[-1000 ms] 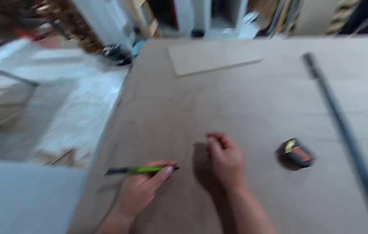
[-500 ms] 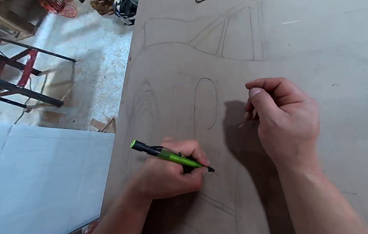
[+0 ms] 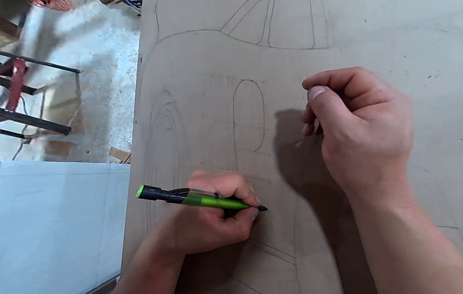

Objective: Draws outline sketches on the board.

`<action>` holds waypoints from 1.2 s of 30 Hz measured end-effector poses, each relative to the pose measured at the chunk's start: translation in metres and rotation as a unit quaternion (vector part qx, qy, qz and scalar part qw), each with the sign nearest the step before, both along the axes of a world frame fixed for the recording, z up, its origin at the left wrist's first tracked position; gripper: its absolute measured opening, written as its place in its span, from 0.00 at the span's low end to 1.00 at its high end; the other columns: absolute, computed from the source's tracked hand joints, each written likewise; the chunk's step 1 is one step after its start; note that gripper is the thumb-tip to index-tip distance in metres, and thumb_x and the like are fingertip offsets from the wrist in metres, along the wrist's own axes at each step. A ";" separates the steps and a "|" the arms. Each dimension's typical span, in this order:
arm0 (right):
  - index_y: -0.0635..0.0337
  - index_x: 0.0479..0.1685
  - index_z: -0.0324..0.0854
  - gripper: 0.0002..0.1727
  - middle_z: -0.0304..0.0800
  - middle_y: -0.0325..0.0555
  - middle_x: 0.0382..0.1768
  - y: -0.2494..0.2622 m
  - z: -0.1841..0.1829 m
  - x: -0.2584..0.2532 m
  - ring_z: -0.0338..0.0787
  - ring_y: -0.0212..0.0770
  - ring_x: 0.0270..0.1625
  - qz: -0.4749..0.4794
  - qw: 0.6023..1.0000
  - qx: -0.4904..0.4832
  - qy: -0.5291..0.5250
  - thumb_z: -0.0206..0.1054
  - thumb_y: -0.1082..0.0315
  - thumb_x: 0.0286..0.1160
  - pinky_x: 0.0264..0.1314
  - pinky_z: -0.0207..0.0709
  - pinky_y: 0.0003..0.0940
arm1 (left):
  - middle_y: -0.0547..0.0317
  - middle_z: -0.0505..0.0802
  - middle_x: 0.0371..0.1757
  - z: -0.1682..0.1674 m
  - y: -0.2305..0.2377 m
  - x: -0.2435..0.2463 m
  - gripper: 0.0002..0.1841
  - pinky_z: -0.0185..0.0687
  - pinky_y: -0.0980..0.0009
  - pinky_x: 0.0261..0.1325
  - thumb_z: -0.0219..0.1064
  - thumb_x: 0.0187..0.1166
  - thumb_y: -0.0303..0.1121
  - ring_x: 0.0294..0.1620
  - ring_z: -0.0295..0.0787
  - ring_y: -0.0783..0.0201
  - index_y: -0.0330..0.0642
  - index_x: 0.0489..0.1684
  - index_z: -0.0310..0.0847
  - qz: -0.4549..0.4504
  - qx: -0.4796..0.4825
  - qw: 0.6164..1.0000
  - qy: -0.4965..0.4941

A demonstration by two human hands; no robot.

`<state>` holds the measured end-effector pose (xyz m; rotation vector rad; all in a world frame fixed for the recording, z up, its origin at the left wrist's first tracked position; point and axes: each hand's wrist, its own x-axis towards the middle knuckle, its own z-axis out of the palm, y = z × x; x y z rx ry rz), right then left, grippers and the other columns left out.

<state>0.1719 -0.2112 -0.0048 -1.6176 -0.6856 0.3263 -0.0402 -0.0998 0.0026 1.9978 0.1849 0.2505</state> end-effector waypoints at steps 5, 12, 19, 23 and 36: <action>0.52 0.48 0.89 0.09 0.90 0.31 0.29 0.000 0.001 0.000 0.89 0.27 0.27 0.001 1.000 0.000 0.000 0.61 0.68 0.84 0.26 0.85 0.23 | 0.70 0.91 0.29 -0.001 -0.001 0.000 0.03 0.87 0.78 0.29 0.72 0.66 0.26 0.28 0.88 0.75 0.47 0.29 0.86 -0.001 0.000 1.000 -0.009; 0.53 0.48 0.89 0.09 0.90 0.31 0.28 0.001 0.000 0.000 0.89 0.27 0.27 0.002 1.000 0.005 -0.001 0.61 0.68 0.84 0.26 0.85 0.23 | 0.69 0.91 0.29 -0.002 0.000 0.000 0.03 0.86 0.79 0.30 0.72 0.66 0.27 0.29 0.87 0.74 0.47 0.29 0.87 -0.010 0.009 1.000 -0.014; 0.53 0.48 0.89 0.09 0.90 0.31 0.28 0.001 0.000 0.000 0.89 0.27 0.27 0.000 1.000 0.004 -0.007 0.62 0.68 0.84 0.26 0.85 0.23 | 0.69 0.92 0.29 -0.002 -0.006 0.000 0.03 0.85 0.78 0.23 0.75 0.67 0.31 0.24 0.87 0.74 0.49 0.33 0.87 0.091 0.005 0.996 -0.008; 0.52 0.48 0.89 0.09 0.90 0.30 0.28 0.000 0.001 0.000 0.89 0.26 0.27 0.000 1.000 -0.006 -0.009 0.61 0.67 0.84 0.26 0.84 0.23 | 0.69 0.93 0.29 -0.002 -0.011 0.001 0.03 0.83 0.78 0.18 0.75 0.67 0.32 0.20 0.86 0.73 0.51 0.34 0.88 0.153 0.017 0.988 0.007; 0.53 0.47 0.89 0.09 0.90 0.30 0.28 0.001 0.001 -0.001 0.88 0.26 0.27 -0.001 1.000 -0.001 -0.008 0.62 0.68 0.83 0.25 0.84 0.23 | 0.66 0.93 0.29 -0.001 -0.016 0.005 0.04 0.84 0.77 0.19 0.76 0.67 0.32 0.21 0.87 0.70 0.51 0.36 0.90 0.208 0.022 0.978 0.022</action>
